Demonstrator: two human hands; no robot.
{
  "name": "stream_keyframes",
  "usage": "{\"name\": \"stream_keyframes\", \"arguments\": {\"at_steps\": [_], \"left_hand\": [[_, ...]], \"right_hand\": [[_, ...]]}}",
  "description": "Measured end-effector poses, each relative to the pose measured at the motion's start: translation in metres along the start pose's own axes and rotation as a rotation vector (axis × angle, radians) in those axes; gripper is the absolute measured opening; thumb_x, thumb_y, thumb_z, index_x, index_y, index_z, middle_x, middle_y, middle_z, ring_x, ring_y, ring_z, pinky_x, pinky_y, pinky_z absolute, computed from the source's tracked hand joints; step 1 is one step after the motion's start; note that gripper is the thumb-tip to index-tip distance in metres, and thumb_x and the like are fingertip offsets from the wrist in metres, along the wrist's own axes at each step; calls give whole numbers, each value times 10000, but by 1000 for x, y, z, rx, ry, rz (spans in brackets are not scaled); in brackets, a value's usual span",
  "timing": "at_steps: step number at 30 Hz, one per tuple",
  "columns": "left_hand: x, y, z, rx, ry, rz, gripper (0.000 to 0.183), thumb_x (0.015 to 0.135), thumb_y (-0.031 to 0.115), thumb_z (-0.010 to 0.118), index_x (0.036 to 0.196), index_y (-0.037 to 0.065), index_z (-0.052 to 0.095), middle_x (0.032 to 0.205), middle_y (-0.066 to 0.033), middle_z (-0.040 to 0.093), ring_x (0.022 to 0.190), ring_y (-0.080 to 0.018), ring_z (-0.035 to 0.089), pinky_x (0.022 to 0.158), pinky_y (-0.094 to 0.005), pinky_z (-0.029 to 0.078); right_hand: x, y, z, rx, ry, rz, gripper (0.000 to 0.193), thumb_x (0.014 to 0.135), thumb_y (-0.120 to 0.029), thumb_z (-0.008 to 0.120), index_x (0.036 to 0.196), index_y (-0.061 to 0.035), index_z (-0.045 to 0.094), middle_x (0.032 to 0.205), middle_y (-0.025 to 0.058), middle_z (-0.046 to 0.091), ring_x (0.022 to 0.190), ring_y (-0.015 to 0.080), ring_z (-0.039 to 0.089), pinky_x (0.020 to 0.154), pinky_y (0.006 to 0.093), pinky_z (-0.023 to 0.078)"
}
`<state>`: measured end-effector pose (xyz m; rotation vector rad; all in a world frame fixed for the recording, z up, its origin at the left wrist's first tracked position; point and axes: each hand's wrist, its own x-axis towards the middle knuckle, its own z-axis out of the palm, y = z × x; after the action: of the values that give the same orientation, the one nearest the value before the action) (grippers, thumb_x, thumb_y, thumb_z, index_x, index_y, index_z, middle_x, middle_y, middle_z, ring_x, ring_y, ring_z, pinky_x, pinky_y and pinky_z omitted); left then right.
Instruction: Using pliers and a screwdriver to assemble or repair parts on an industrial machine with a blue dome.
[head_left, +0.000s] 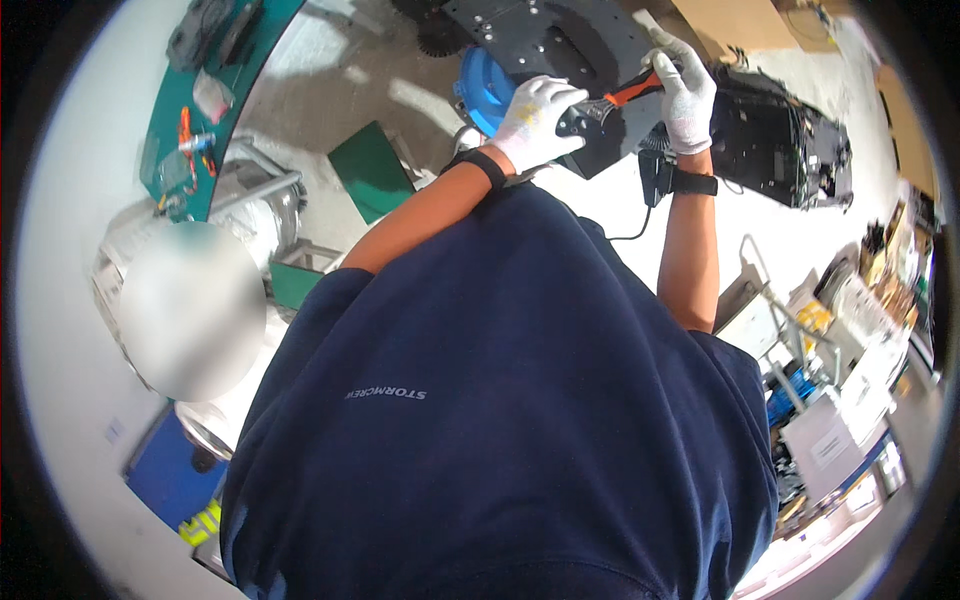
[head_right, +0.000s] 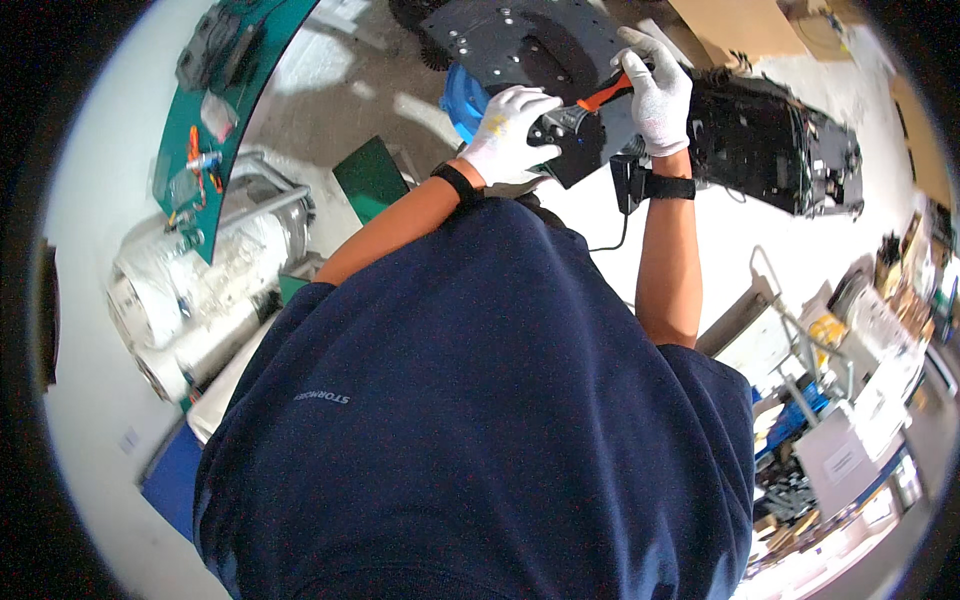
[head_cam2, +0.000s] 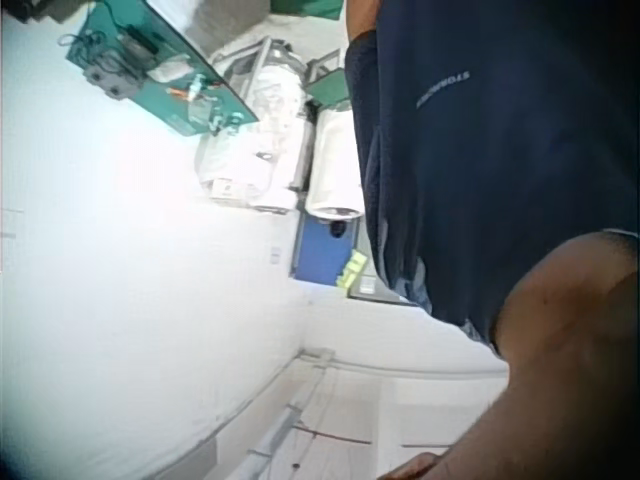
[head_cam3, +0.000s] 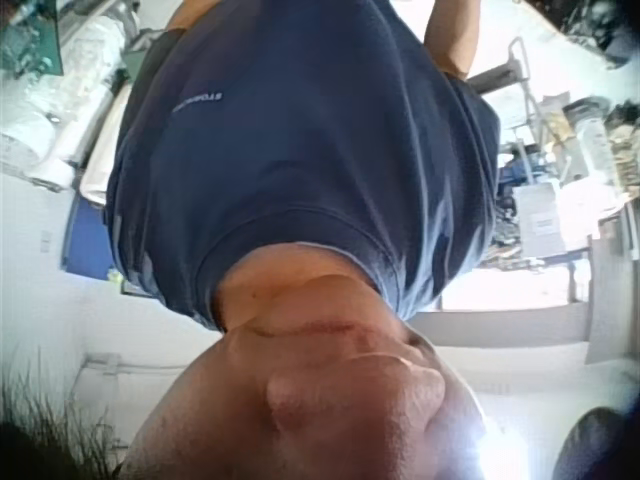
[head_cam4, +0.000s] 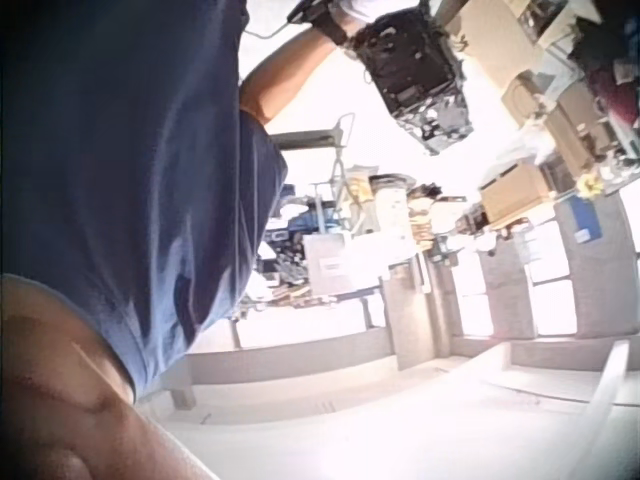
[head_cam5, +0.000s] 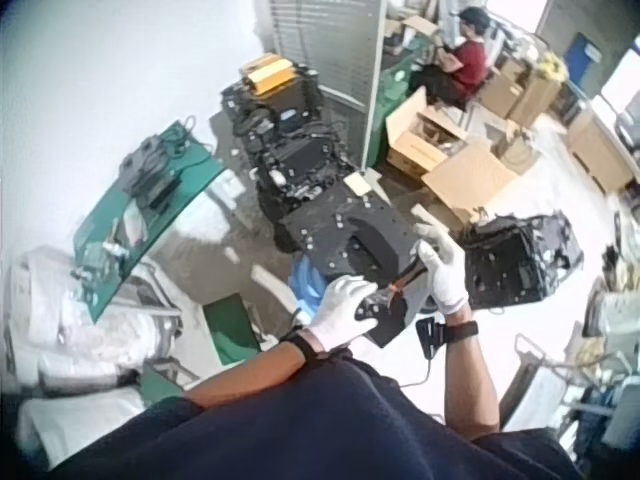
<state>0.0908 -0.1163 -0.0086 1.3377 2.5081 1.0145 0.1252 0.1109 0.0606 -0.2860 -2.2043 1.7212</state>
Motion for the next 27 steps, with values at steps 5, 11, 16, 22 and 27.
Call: {"name": "stream_keyframes", "arguments": {"at_steps": [5, 11, 16, 22, 27], "left_hand": [[12, 5, -9, -112, -76, -1, 737, 729, 337, 784, 1371, 126, 489, 1149, -155, 607, 1123, -339, 525, 1008, -459, 395], [22, 3, -12, -7, -199, 260, 678, 694, 319, 800, 1305, 153, 557, 1223, -96, 592, 1206, -309, 494, 1064, -444, 358], [27, -7, -2, 14, -219, 402, 528, 679, 313, 809, 1167, 178, 662, 1270, -28, 576, 1266, -294, 448, 1090, -462, 328], [37, -24, 2, 6, -216, 480, 448, 699, 340, 779, 1114, 195, 693, 1259, -1, 594, 1263, -286, 448, 1075, -467, 331], [44, -34, -2, -24, -260, 568, 359, 694, 322, 778, 1032, 209, 728, 1222, -5, 600, 1250, -266, 456, 1097, -475, 306]], "right_hand": [[-49, -13, -12, 71, 356, -6, 256, 942, -40, 541, 1174, 22, 630, 955, 59, 683, 882, 103, 607, 838, 248, 475], [-125, -8, -2, 100, 698, 146, 238, 963, -78, 525, 1169, 11, 607, 967, 73, 668, 908, 134, 608, 854, 276, 485], [-173, -2, 27, 139, 928, 342, 259, 1008, -184, 499, 1191, -27, 594, 986, 32, 628, 813, 67, 538, 660, 198, 438], [-191, -3, 63, 264, 1000, 394, 271, 1016, -161, 474, 1202, 15, 564, 1015, 94, 633, 760, 79, 527, 656, 220, 447], [-197, -11, 85, 259, 1078, 435, 273, 1016, -141, 467, 1209, 31, 554, 1026, 112, 634, 755, 93, 533, 666, 234, 459]]}}
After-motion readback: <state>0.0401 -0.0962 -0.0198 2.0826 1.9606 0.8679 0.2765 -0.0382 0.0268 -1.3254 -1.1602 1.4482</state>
